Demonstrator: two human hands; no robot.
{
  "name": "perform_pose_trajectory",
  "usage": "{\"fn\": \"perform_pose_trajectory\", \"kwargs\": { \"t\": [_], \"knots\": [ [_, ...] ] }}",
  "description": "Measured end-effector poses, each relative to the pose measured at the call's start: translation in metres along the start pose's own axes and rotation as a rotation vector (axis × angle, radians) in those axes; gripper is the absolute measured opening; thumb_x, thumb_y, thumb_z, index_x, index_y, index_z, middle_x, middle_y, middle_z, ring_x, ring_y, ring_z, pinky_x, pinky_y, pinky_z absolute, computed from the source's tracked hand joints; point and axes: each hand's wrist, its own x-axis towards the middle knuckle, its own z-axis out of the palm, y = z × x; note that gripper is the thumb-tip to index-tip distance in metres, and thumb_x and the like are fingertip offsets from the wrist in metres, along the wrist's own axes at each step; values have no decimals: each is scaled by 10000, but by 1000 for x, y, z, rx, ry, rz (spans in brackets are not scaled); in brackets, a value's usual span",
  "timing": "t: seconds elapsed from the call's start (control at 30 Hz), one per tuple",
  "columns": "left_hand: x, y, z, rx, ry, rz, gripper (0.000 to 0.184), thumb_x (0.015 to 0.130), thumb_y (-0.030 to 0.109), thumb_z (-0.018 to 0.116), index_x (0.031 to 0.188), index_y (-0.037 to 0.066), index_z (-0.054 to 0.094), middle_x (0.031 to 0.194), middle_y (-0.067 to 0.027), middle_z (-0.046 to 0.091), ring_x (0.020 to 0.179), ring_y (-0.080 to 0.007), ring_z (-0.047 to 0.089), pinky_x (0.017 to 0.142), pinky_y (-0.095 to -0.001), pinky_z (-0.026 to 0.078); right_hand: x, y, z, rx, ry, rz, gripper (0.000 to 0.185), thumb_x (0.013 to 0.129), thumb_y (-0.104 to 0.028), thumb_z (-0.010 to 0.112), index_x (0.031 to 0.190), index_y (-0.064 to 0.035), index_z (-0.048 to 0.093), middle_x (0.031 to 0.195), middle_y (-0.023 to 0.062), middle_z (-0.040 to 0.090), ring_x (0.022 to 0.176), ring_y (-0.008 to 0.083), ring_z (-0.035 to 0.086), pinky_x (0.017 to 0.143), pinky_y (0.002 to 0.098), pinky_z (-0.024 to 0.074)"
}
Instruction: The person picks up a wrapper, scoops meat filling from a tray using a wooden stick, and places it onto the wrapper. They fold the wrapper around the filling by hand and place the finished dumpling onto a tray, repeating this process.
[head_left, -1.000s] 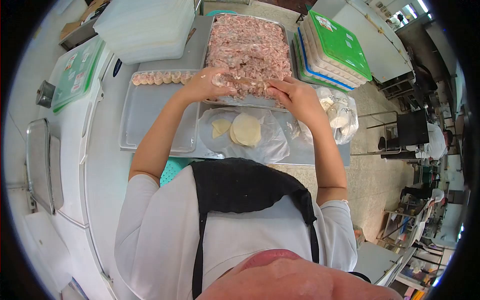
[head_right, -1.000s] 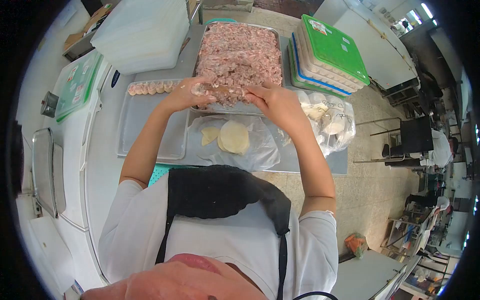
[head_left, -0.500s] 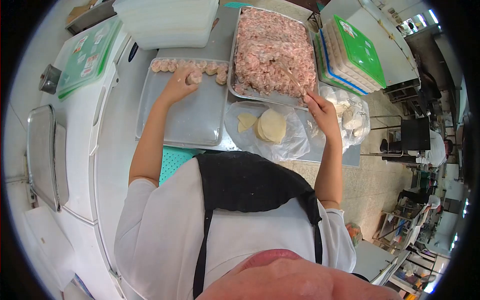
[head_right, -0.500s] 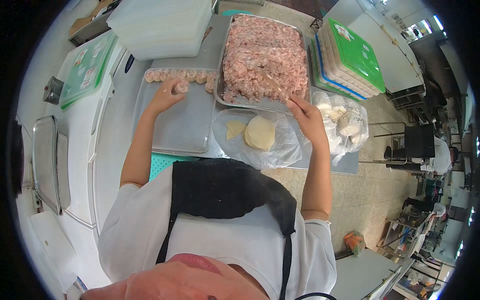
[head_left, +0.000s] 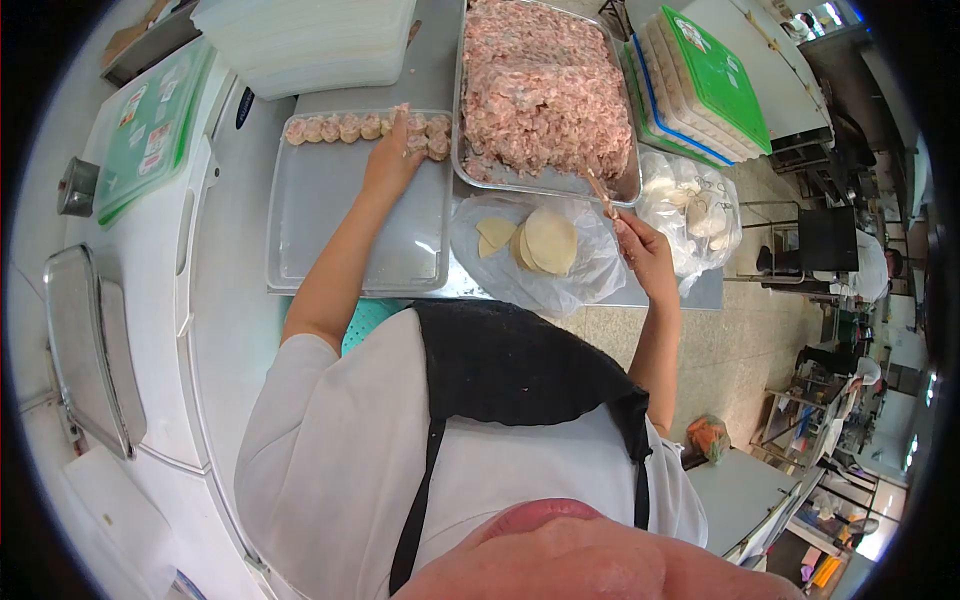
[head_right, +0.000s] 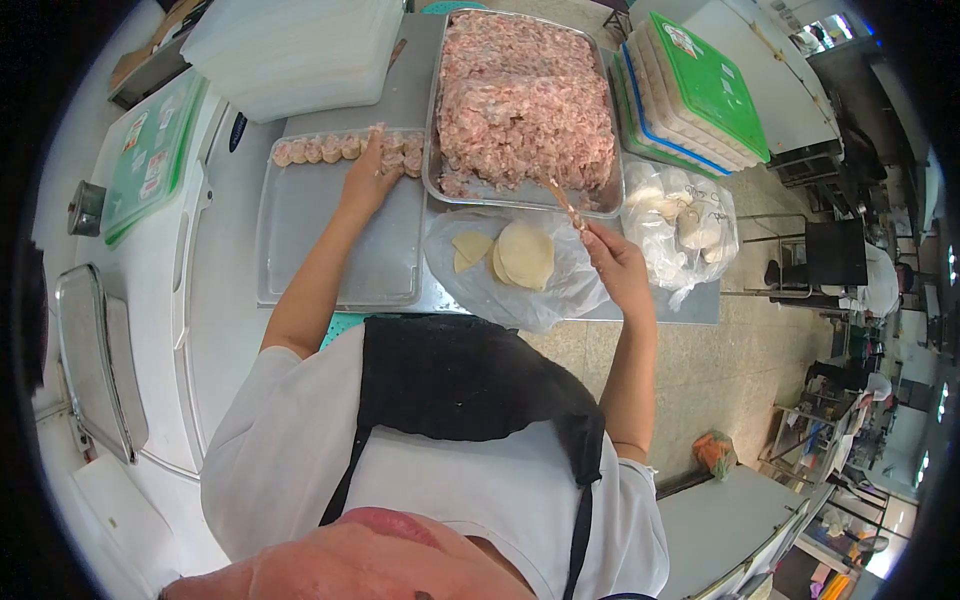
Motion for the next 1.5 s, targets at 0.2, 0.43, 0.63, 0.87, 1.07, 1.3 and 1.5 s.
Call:
{"fn": "perform_pose_trajectory", "kwargs": {
  "t": [0.2,0.43,0.63,0.87,1.07,1.3,1.5],
  "knots": [
    [1,-4,1,20,-39,-1,790,762,87,663,1437,48,255,1230,-246,545,1057,-408,561,883,-451,463,12,16,2,-241,-56,-89,324,980,-306,505,1028,-23,655,611,-62,419,558,51,362,515,232,322],
    [-1,5,4,56,-29,-157,679,794,54,562,1423,72,306,1105,-239,595,991,-405,575,850,-453,467,53,-7,-13,-398,-198,-129,402,966,-370,486,900,-7,645,605,116,553,572,240,555,575,378,426],
    [-22,93,-20,137,-23,10,537,816,139,607,1330,80,464,994,-216,624,901,-382,591,777,-454,465,92,-26,15,-550,-159,-571,387,961,-326,482,770,-3,578,676,189,592,644,360,598,598,417,452],
    [-44,167,-6,-154,-136,46,277,855,168,601,1111,64,589,882,-131,636,846,-314,609,766,-397,481,157,-31,37,-974,-61,-819,215,869,-205,540,763,-49,644,749,147,646,696,322,652,605,440,514],
    [-95,127,39,38,-285,178,157,812,129,612,943,45,628,890,-159,610,852,-352,589,770,-426,483,122,-20,67,-1156,-258,-954,146,752,-120,573,702,-36,680,694,150,654,676,287,678,560,398,539],
    [-99,111,56,42,-298,283,171,768,113,651,922,52,612,854,-116,560,883,-319,554,760,-406,473,145,-52,44,-1280,-178,-936,127,735,-115,581,696,-49,683,683,151,655,650,282,676,551,381,540],
    [-102,107,56,161,-208,351,149,749,137,660,862,56,606,827,-97,561,851,-305,566,744,-405,485,109,-29,78,-1261,-277,-995,145,755,-115,566,671,-57,669,675,154,650,636,285,673,540,387,536]
  ]
}}
